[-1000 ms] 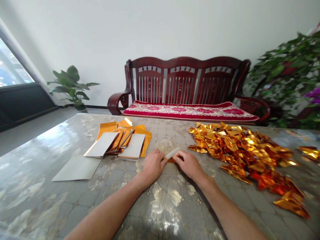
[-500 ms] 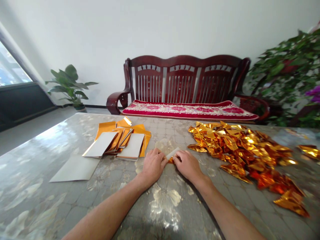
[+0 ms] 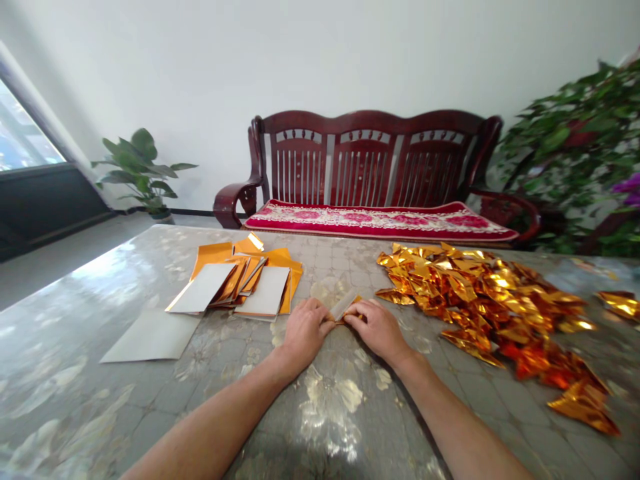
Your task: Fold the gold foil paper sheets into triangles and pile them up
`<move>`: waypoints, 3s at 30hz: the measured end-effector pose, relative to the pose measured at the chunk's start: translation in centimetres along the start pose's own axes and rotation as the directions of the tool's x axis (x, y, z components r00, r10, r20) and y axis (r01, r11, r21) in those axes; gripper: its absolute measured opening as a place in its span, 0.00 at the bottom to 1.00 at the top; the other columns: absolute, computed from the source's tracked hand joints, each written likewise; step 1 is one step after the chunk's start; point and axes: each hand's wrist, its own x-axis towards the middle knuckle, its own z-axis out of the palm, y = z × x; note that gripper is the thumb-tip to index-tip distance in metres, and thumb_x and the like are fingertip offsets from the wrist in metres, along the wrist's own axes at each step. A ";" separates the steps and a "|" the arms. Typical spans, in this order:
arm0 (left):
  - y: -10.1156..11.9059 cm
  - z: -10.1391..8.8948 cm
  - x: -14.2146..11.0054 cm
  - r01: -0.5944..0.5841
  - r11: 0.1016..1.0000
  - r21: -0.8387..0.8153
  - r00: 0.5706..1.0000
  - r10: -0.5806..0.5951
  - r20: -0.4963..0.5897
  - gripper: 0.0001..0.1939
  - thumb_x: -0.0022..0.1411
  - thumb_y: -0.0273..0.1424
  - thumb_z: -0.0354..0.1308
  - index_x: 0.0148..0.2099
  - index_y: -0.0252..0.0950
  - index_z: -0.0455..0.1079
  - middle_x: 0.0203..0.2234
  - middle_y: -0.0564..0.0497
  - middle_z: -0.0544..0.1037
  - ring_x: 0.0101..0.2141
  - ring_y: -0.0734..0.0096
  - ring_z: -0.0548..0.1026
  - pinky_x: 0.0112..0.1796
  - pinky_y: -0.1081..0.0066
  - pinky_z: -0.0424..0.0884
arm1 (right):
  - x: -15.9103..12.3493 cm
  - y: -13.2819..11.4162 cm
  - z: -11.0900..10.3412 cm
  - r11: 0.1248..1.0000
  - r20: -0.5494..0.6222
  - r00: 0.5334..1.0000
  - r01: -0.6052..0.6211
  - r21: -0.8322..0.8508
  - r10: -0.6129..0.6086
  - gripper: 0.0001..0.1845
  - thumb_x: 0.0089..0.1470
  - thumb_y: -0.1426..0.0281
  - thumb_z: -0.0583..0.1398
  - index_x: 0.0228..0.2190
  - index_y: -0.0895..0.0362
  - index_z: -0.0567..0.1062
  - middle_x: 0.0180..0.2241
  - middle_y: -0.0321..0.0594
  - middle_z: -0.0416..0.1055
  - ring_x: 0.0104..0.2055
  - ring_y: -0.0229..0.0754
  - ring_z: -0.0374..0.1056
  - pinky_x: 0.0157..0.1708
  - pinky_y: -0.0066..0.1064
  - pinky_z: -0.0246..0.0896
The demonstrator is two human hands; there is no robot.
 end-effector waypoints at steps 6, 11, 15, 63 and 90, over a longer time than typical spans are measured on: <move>-0.2 0.2 -0.2 0.002 0.996 -0.090 0.999 -0.006 -0.052 0.04 0.61 0.30 0.60 0.33 0.38 0.75 0.36 0.50 0.73 0.41 0.66 0.72 0.44 0.69 0.66 | 0.0 0.4 0.1 0.992 0.019 0.995 0.093 0.081 -0.095 0.06 0.54 0.72 0.61 0.30 0.52 0.80 0.32 0.37 0.76 0.40 0.42 0.67 0.40 0.31 0.59; -0.7 0.5 -0.1 -0.026 0.942 -0.336 0.973 -0.053 -0.224 0.18 0.58 0.24 0.60 0.51 0.41 0.70 0.45 0.50 0.71 0.41 0.71 0.72 0.44 0.70 0.69 | 0.3 0.0 0.4 0.951 -0.063 0.998 0.049 0.305 -0.031 0.05 0.53 0.71 0.60 0.29 0.54 0.79 0.33 0.39 0.75 0.38 0.42 0.68 0.41 0.32 0.61; -0.9 0.0 0.3 -0.122 0.869 -0.479 0.956 -0.027 -0.292 0.26 0.53 0.24 0.63 0.55 0.40 0.66 0.52 0.46 0.69 0.50 0.65 0.70 0.49 0.66 0.69 | 0.4 -1.1 0.4 0.751 -0.006 0.987 -0.116 0.650 0.158 0.09 0.49 0.63 0.63 0.29 0.56 0.77 0.26 0.35 0.73 0.29 0.39 0.65 0.31 0.30 0.59; -0.6 1.1 0.2 0.013 0.528 -0.849 0.986 -0.147 -0.076 0.11 0.56 0.36 0.61 0.31 0.32 0.74 0.25 0.52 0.75 0.29 0.72 0.71 0.33 0.74 0.67 | -0.4 -3.7 -0.5 0.823 -0.394 0.902 0.086 0.561 0.175 0.12 0.45 0.69 0.66 0.35 0.55 0.82 0.25 0.35 0.76 0.26 0.37 0.69 0.29 0.28 0.68; -0.4 0.7 0.2 -0.001 0.507 -0.862 0.968 -0.215 -0.127 0.10 0.54 0.36 0.62 0.31 0.34 0.69 0.23 0.57 0.69 0.26 0.76 0.65 0.30 0.76 0.62 | -0.5 -3.5 0.0 0.887 -0.428 0.899 0.123 0.445 0.091 0.13 0.50 0.69 0.63 0.40 0.54 0.80 0.28 0.35 0.76 0.27 0.37 0.69 0.32 0.28 0.68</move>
